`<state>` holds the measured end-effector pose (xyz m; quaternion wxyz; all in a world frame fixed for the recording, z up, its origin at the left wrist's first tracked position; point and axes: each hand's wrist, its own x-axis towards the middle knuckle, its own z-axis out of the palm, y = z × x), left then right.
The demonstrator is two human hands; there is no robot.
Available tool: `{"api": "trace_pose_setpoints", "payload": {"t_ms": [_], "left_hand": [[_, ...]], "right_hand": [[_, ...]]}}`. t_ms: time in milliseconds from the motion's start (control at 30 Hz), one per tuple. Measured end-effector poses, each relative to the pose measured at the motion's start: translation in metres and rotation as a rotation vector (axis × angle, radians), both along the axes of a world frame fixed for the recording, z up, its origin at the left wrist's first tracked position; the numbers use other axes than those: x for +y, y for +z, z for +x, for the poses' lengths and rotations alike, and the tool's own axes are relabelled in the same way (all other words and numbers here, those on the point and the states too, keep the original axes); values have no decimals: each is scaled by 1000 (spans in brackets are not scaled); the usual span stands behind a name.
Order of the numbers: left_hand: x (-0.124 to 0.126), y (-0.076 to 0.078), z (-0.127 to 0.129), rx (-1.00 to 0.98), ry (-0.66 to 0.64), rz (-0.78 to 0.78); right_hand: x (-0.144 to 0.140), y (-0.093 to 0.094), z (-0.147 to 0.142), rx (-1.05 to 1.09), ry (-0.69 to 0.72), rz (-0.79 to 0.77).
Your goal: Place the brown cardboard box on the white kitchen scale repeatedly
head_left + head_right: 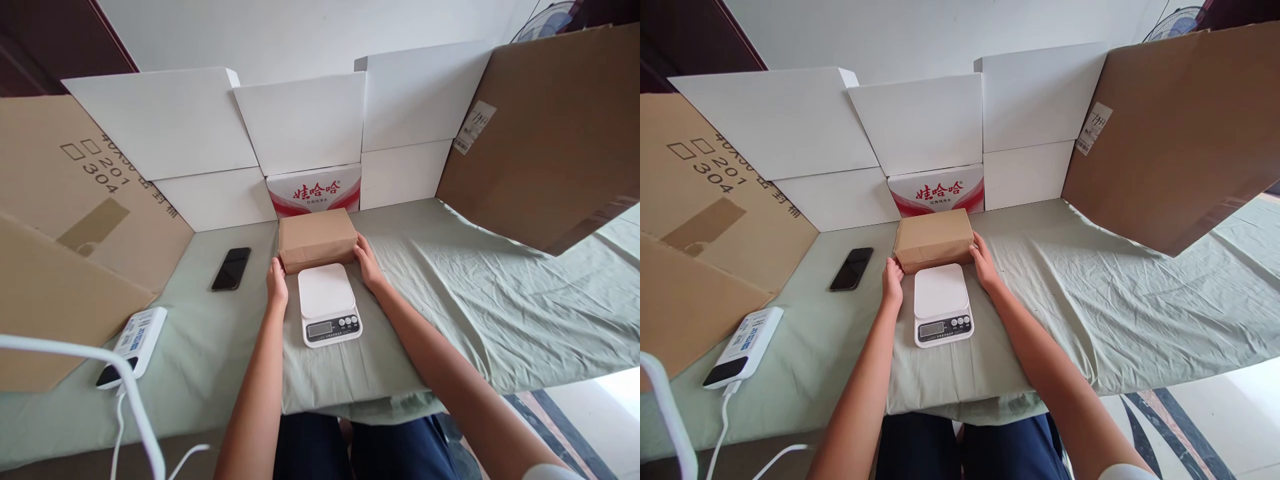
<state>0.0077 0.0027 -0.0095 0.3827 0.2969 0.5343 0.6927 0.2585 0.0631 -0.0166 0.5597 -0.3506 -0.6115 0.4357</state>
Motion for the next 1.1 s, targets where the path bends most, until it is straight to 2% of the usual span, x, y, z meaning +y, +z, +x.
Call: {"api": "trace_pose_setpoints", "payload": {"t_ms": [100, 367, 1100], "left_hand": [[3, -3, -1, -2, 18, -10], [3, -10, -3, 22, 7, 41], [5, -12, -4, 48, 19, 10]], "right_hand": [[-1, 4, -1, 29, 10, -47], [-4, 9, -2, 35, 30, -51], [-9, 14, -3, 6, 10, -53]]}}
